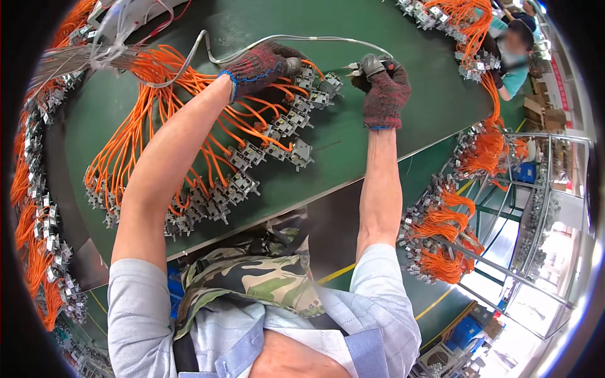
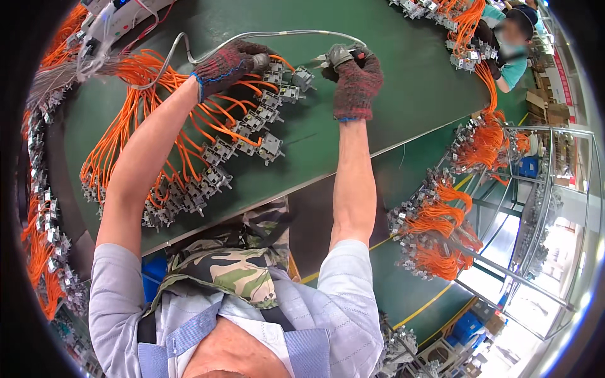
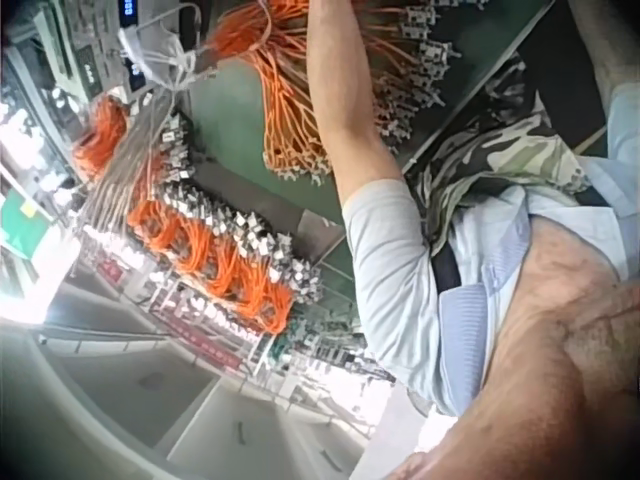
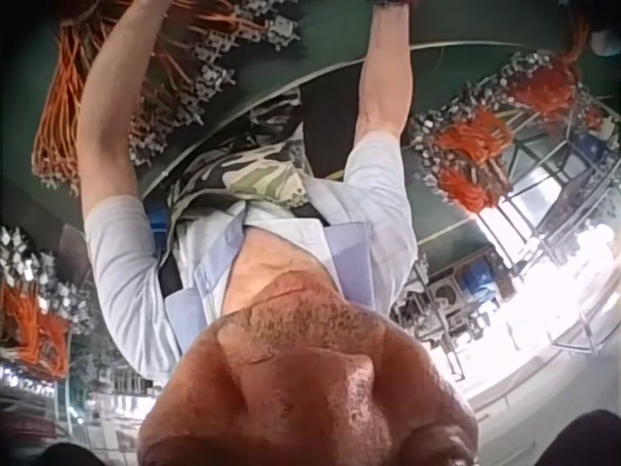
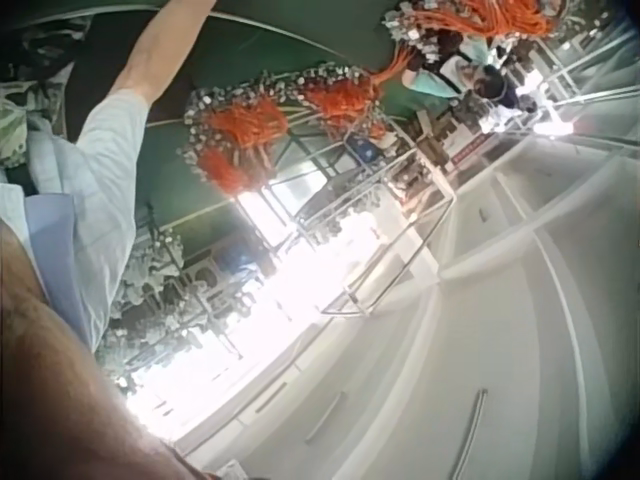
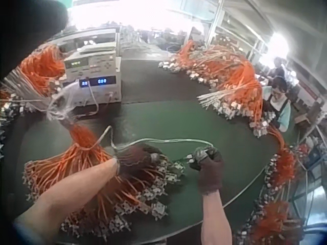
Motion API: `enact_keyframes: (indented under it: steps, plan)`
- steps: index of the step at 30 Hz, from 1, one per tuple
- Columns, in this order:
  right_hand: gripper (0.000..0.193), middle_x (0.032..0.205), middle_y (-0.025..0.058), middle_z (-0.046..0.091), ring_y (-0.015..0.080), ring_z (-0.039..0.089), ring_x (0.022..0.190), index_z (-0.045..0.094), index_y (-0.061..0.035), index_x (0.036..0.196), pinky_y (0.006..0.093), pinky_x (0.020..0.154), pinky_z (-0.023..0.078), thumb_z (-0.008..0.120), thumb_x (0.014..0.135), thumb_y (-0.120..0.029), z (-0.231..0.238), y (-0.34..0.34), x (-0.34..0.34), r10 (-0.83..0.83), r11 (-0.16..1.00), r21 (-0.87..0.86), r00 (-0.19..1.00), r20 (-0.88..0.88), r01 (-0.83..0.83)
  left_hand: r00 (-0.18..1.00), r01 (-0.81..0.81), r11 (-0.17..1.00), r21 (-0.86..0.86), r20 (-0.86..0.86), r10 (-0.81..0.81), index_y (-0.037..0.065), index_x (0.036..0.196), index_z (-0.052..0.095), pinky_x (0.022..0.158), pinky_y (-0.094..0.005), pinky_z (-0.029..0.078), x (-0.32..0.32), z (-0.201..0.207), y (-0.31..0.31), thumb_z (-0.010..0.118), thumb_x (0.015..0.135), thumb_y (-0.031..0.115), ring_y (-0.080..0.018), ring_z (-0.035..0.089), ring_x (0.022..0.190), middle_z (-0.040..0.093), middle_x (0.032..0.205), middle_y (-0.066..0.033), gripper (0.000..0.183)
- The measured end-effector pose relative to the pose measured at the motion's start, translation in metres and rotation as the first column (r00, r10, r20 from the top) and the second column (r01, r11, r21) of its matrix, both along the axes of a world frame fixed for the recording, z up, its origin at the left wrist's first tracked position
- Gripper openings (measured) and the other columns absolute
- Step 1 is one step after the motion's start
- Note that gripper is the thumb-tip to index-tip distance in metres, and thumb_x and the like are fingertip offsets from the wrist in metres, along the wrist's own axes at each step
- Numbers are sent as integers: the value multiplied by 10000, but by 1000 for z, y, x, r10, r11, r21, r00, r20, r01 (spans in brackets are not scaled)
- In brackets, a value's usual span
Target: Assembling electrical connectors and wire bundles on a factory production line.
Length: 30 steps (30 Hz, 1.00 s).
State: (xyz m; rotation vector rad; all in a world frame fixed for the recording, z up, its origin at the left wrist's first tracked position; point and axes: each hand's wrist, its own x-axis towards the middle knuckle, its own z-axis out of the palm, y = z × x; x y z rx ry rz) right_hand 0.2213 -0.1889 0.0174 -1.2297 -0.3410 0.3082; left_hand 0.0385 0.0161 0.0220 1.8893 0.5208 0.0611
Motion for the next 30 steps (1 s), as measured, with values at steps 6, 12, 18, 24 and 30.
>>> enact_keyframes:
  steps: [6,12,18,24,30]
  plan:
    - [349,937,108,763,191,744,699,678,11,1143,322,549,633,882,901,-137,-6,8,-10,-3,994,-111,999,-35,-1,1000,9,1000,21,18,-9,26,1378,732,1042,-388,538,2,3,0,676,1036,390,-242,719,1145,783,1245,-133,502]
    - [358,915,102,746,176,721,663,651,1,1080,309,520,604,898,877,-161,-4,9,-12,1,976,-216,999,-47,-11,1000,-17,995,-100,-7,16,5,1355,741,957,-336,573,6,3,1,705,1040,331,-155,726,1022,792,1143,-83,454]
    - [357,907,98,736,173,717,656,650,4,1081,304,527,607,893,884,-168,-2,4,-12,25,964,-261,997,-68,-42,1000,-18,997,-73,-17,16,5,1350,743,959,-344,574,6,5,0,707,1044,334,-162,728,1025,791,1143,-85,450]
    - [348,922,81,730,161,718,695,659,-1,1099,308,545,614,889,894,-161,4,1,-6,105,943,-318,994,13,-96,1000,20,1000,-1,-23,-20,-1,1373,727,1011,-348,559,-7,16,3,706,1040,338,-182,730,1093,788,1219,-112,475]
    - [337,987,82,759,165,746,817,687,-4,1125,307,649,635,894,906,-155,9,20,0,267,961,-129,946,183,-246,999,-4,998,-59,44,6,37,1313,779,1025,-366,553,-14,6,3,705,1001,318,-234,738,1116,804,1216,-123,427]
